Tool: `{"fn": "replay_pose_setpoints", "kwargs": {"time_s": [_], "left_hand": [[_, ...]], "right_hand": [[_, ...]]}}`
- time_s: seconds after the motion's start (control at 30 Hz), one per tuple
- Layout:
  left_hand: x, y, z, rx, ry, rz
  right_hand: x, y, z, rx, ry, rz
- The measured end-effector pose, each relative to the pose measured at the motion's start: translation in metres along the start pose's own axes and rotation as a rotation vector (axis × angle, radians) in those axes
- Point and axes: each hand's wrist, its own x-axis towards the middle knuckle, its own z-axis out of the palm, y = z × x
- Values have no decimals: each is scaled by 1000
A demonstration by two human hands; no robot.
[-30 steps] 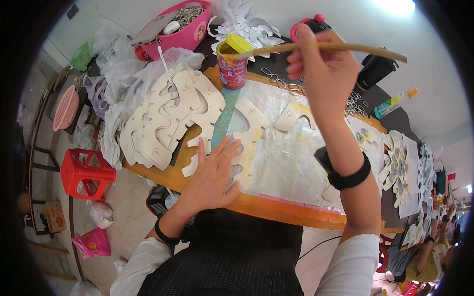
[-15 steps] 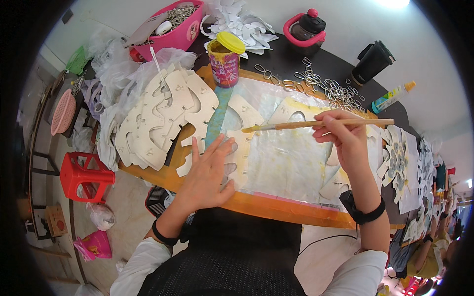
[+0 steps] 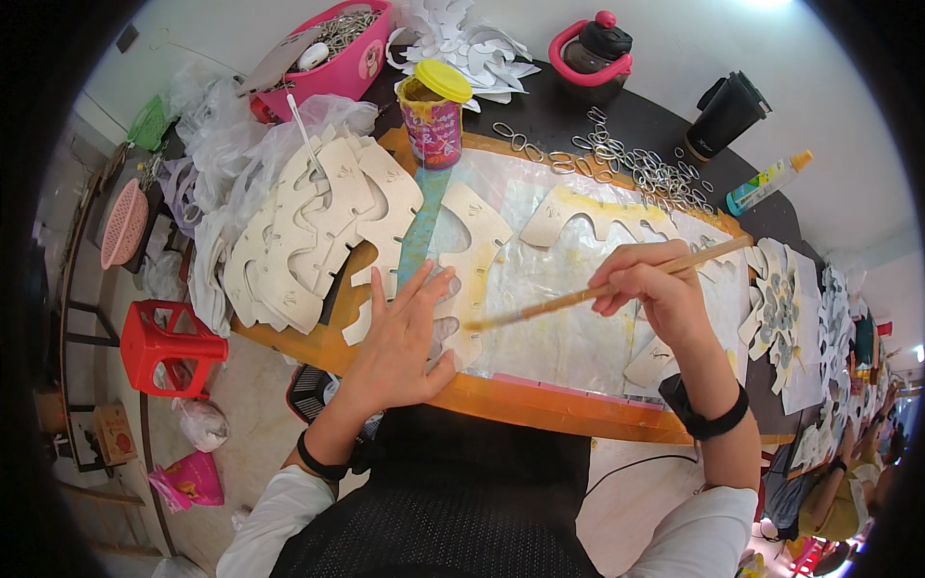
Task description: Apply yellow adhesive to white shoe components using a brush on a workshop table.
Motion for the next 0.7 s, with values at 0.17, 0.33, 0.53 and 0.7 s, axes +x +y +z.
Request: {"fn": "replay_pose_setpoints", "kwargs": {"time_s": [0.17,0.33,0.53,0.7], "left_hand": [[0,0,1,3,-9,-6],[-1,-1,1,-15,-10,-13],[-1,-2,3,-7,-17,-14],[-2,1,0,-43,35,26]], "right_hand": [[0,-1,13,-147,110,-56],[-11,1,15,-41,156,-148],[-27,9,36,-208,403,-248],[-33,13,51,-174,509,-251]]}}
